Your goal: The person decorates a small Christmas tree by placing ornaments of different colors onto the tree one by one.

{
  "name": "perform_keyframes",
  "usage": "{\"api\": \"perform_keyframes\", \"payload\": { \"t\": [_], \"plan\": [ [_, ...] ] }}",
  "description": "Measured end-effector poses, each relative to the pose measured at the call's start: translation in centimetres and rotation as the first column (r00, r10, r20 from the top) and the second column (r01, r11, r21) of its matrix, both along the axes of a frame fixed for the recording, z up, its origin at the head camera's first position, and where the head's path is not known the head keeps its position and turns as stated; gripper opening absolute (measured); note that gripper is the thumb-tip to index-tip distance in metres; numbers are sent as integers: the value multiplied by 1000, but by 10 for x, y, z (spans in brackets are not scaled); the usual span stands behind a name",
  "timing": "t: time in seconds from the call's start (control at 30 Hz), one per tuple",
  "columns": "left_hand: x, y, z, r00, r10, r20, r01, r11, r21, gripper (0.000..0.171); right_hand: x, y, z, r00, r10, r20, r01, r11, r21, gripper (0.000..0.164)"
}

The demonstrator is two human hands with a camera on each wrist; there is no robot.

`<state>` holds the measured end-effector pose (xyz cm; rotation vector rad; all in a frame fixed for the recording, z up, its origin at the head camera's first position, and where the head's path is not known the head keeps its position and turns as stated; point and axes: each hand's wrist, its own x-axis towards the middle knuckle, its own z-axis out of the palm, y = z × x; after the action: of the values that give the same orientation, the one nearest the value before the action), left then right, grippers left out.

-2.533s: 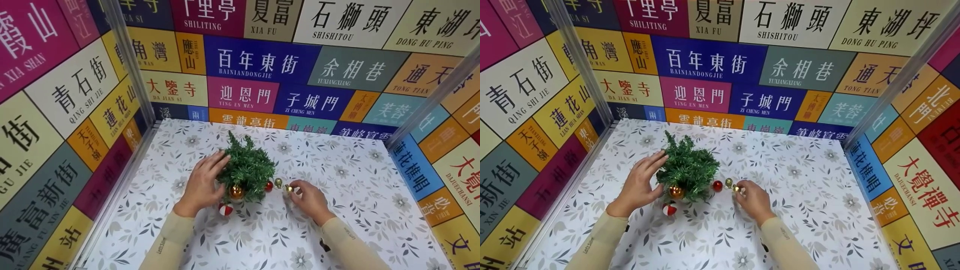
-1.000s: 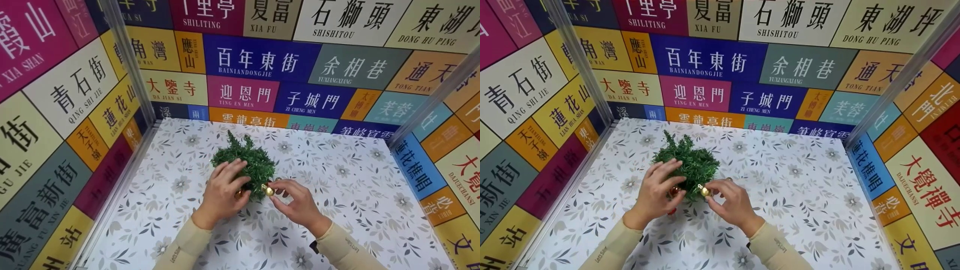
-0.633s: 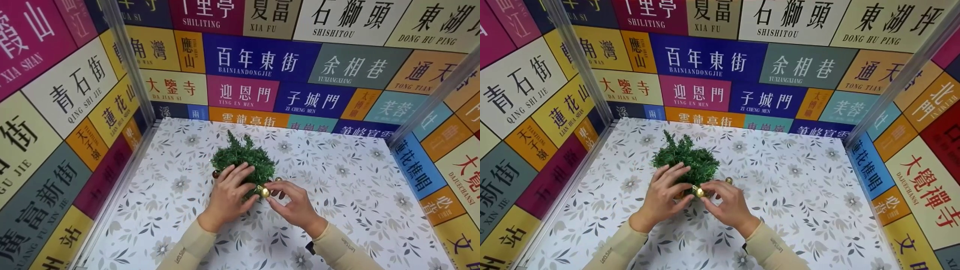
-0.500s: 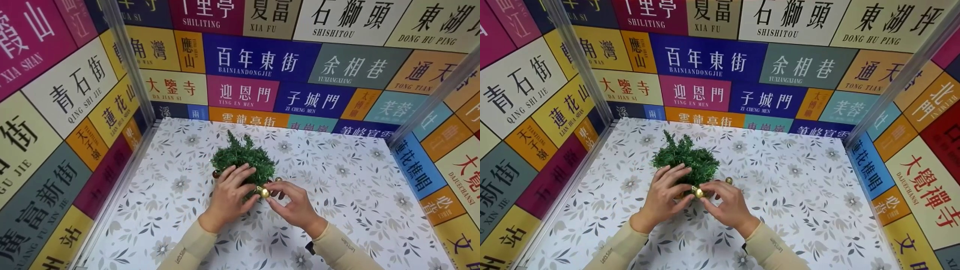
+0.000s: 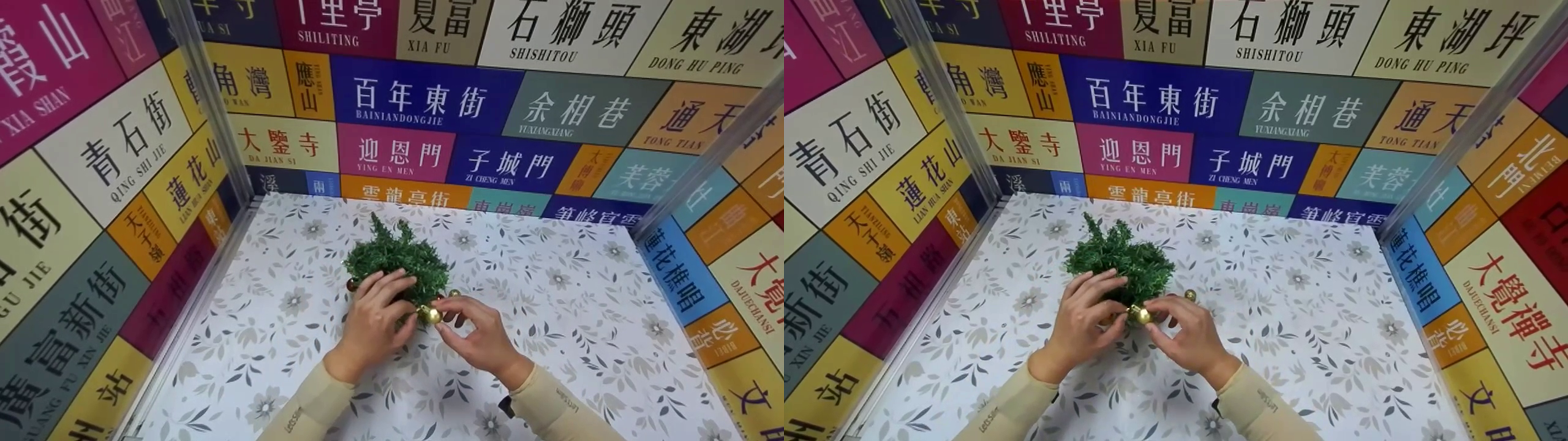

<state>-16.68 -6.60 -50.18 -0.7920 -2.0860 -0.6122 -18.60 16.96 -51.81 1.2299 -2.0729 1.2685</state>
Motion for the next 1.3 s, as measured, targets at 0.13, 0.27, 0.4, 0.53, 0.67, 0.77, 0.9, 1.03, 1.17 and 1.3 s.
{"api": "perform_keyframes", "payload": {
  "t": [0.13, 0.27, 0.4, 0.53, 0.67, 0.77, 0.9, 1.03, 1.17, 1.3],
  "plan": [
    [0, -2, 4, 1000, -3, -22, 4, 1000, 31, 9, 6, -4, -1, 1000, 4, 28, -4, 1000, 1, 41],
    [0, -3, 9, 1000, -20, -17, 20, 999, 38, 11, 17, -12, 6, 994, 32, 105, -33, 999, 8, 38],
    [1, -1, 13, 999, -34, 2, 34, 999, 23, 10, 25, -18, 15, 986, 53, 160, -54, 999, -1, 37],
    [1, 1, 16, 998, -50, 32, 50, 999, -4, 9, 26, -21, 18, 985, 62, 163, -61, 998, -9, 37],
    [1, 2, 16, 997, -63, 51, 64, 998, -24, 11, 26, -22, 20, 987, 64, 147, -62, 998, -19, 38],
    [1, 2, 15, 996, -69, 48, 70, 997, -24, 12, 25, -25, 22, 991, 59, 124, -56, 998, -28, 37],
    [2, 2, 14, 996, -79, 45, 79, 997, -11, 9, 23, -30, 26, 995, 33, 97, -29, 999, -37, 33],
    [3, 3, 14, 995, -83, 56, 84, 996, -14, 9, 21, -34, 27, 996, 13, 90, -8, 999, -46, 28],
    [4, 5, 12, 994, -79, 71, 81, 996, -27, 9, 18, -37, 21, 995, 28, 93, -21, 997, -73, 23],
    [4, 6, 9, 994, -79, 72, 81, 996, -28, 7, 17, -36, 16, 994, 56, 98, -46, 994, -103, 23]
  ]
}}
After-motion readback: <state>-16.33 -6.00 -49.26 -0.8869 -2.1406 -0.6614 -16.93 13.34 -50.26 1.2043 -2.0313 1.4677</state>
